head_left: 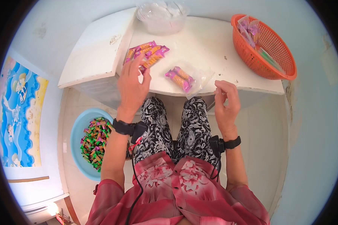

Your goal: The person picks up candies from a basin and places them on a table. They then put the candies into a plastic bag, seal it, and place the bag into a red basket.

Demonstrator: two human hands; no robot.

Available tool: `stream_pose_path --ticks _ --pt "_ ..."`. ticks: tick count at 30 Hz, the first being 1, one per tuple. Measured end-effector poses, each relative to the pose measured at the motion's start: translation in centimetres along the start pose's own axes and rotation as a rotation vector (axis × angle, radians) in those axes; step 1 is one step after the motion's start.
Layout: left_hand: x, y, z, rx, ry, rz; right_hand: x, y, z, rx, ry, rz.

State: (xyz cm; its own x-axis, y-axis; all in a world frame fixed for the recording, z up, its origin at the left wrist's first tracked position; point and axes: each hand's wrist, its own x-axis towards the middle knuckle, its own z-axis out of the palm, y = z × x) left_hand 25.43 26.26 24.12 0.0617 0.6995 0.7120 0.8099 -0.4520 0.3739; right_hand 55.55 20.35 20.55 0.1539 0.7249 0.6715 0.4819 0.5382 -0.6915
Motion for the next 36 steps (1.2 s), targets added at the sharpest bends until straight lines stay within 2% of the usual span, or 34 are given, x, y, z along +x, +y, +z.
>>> stream_pose_path --ticks 4,8,11,14,17,20,23,26,29,36 --pt "-0.5 3.9 -0.7 -0.164 -0.076 0.168 1.5 -2.6 0.2 0.140 -0.047 0.060" --pt "-0.4 6.4 -0.5 -0.190 -0.151 0.289 2.3 -5.3 0.2 0.315 -0.166 0.167" --pt "-0.3 7.3 -0.7 -0.178 -0.196 0.346 1.9 -5.0 0.1 0.342 -0.247 0.224" --pt "-0.9 7.4 0.1 -0.203 -0.236 0.407 0.8 -3.5 -0.2 0.481 -0.281 0.367" --pt "-1.1 7.9 0.6 -0.262 -0.204 0.373 0.4 -3.6 -1.2 0.621 -0.243 0.500" --pt "-1.1 8.5 1.1 -0.298 -0.166 0.255 -0.1 -3.2 -2.4 0.643 -0.124 0.528" --pt "-2.1 8.8 1.9 -0.280 -0.125 0.223 -1.0 -2.8 -4.7 0.602 -0.021 0.511" --pt "-2.4 9.3 2.5 -0.195 -0.090 0.271 -2.1 -1.9 -6.2 0.486 0.058 0.530" --pt "-2.5 9.9 3.1 -0.167 -0.139 0.231 -2.6 -1.1 -6.0 0.367 0.064 0.490" --pt "-2.5 9.9 4.4 -0.166 -0.122 0.217 -1.4 -0.9 -2.8 0.431 0.036 0.511"
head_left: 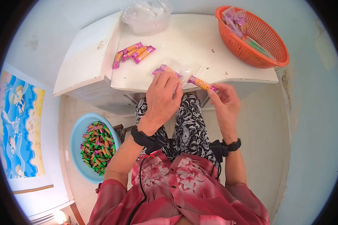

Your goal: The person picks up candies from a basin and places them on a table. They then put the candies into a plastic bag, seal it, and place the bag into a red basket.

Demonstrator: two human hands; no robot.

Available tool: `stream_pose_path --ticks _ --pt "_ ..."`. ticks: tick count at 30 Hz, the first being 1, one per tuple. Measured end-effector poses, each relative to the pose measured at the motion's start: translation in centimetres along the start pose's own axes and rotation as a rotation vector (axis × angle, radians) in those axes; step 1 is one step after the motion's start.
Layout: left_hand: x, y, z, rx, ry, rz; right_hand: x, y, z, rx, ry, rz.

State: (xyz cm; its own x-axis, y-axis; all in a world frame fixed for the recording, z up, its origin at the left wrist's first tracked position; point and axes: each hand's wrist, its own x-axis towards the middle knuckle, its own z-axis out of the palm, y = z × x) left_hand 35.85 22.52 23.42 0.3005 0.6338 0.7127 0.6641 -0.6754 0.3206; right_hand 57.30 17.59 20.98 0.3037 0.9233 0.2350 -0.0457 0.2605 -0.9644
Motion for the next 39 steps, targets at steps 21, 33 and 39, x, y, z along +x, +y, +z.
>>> stream_pose_path --ticks 21,33,39 --pt "-1.3 -1.2 -0.3 -0.148 -0.006 0.054 2.8 2.2 8.1 -0.591 0.024 -0.219" --pt "-3.1 -4.2 -3.3 -0.057 0.047 -0.135 3.1 1.0 5.2 -0.630 -0.011 -0.388" --pt "-2.5 -5.5 -2.9 0.127 -0.081 -0.160 6.4 0.7 5.0 -0.876 -0.062 -0.731"
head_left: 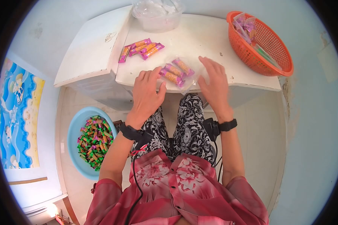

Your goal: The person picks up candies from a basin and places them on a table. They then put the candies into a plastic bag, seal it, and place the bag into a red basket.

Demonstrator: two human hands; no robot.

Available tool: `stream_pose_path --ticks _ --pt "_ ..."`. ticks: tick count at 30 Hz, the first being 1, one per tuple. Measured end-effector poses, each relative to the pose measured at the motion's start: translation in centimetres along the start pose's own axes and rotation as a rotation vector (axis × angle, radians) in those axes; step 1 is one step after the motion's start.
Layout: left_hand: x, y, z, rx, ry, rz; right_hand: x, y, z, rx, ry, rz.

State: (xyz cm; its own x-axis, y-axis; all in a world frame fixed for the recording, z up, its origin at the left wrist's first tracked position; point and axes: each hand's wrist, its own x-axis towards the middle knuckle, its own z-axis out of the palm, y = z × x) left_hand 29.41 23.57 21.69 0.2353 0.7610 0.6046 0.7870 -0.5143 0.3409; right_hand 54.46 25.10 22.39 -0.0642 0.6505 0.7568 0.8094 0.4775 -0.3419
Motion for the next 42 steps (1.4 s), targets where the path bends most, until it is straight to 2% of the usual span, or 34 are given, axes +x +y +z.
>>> stream_pose_path --ticks 5,8,11,14,17,20,23,26,29,32,35,38,42 --pt "2.6 -2.6 2.3 -0.044 0.025 0.020 -2.3 -0.2 0.8 0.222 -0.181 0.175" --pt "4.1 -4.7 3.7 -0.155 0.001 0.079 -3.4 -0.8 0.0 0.176 -0.292 0.260" --pt "4.4 -4.2 3.9 -0.275 -0.053 -0.067 -2.7 -2.3 0.0 -0.005 -0.153 0.242" --pt "4.5 -4.4 4.6 -0.339 -0.044 -0.208 -2.1 -2.2 0.6 -0.156 -0.161 0.131" --pt "4.2 -3.4 4.2 -0.300 -0.035 -0.179 -1.8 -1.5 1.5 -0.098 -0.144 0.116" --pt "3.8 -2.3 3.8 -0.235 -0.014 -0.122 -1.4 -1.5 1.5 0.012 -0.197 0.216" --pt "3.6 -2.8 4.2 -0.203 -0.004 -0.070 -1.0 -2.0 1.4 0.059 -0.194 0.213" --pt "3.6 -2.6 3.7 -0.279 -0.019 -0.115 -0.9 -1.5 2.4 0.092 -0.145 0.160" --pt "3.6 -2.8 4.0 -0.265 -0.015 -0.097 -0.9 -0.9 2.5 0.020 -0.187 0.109" --pt "3.8 -2.4 3.7 -0.240 -0.029 -0.096 -0.9 -1.1 2.1 0.076 -0.164 0.076" --pt "3.7 -2.4 4.0 -0.304 0.023 -0.122 -1.2 -0.7 2.0 0.057 -0.209 0.095" --pt "3.7 -3.2 4.1 -0.460 0.150 -0.236 -1.5 -0.6 1.1 0.157 -0.232 0.100" --pt "5.4 -5.3 2.2 0.027 0.289 -0.114 -2.5 0.2 -0.1 0.263 -0.240 0.120"
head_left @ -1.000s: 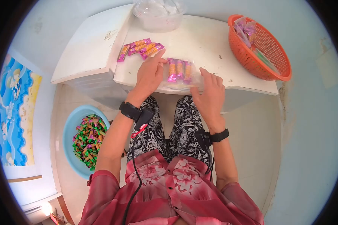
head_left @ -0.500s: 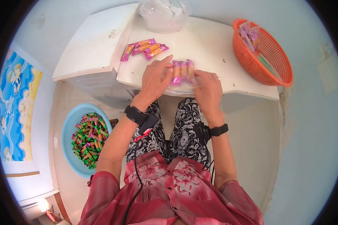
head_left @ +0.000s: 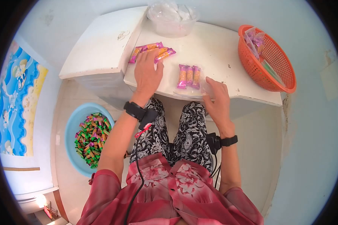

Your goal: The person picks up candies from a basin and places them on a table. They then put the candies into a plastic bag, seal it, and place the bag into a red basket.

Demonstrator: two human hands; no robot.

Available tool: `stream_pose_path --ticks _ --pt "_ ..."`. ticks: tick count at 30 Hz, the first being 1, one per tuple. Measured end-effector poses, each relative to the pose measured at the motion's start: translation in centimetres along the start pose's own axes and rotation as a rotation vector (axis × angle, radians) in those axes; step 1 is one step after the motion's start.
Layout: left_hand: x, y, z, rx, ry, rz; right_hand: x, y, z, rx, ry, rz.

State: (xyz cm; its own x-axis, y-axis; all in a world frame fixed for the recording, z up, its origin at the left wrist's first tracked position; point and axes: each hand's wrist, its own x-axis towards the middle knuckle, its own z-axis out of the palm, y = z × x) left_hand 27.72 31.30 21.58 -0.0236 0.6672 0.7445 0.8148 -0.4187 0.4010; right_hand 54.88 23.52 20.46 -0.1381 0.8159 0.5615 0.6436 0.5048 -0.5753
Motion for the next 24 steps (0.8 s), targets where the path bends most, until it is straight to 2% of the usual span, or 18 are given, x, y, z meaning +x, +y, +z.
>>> stream_pose_path --ticks 2,6,11,15,17,21,24 --pt "1.7 -0.8 -0.4 0.122 0.048 0.078 -0.3 0.1 -0.3 0.017 0.013 -0.012" --pt "2.7 -3.1 0.7 0.283 -0.180 0.019 -0.2 -0.7 -0.6 0.053 0.028 -0.029" --pt "2.4 -4.4 1.6 0.225 -0.084 0.051 -0.5 -0.6 -0.6 -0.015 0.075 -0.051" --pt "2.3 -1.6 -0.4 0.085 0.026 0.063 -0.7 -1.1 -0.9 -0.047 0.146 0.002" --pt "1.1 1.3 -2.4 -0.077 0.025 0.034 -1.0 -1.3 -1.0 -0.012 0.147 0.078" --pt "-3.1 6.9 -6.7 -0.258 -0.035 0.061 -0.7 -1.5 -0.7 -0.003 0.211 0.033" --pt "-5.8 8.7 -8.3 -0.318 -0.096 0.288 -0.3 -1.9 -0.6 0.023 0.242 0.023"
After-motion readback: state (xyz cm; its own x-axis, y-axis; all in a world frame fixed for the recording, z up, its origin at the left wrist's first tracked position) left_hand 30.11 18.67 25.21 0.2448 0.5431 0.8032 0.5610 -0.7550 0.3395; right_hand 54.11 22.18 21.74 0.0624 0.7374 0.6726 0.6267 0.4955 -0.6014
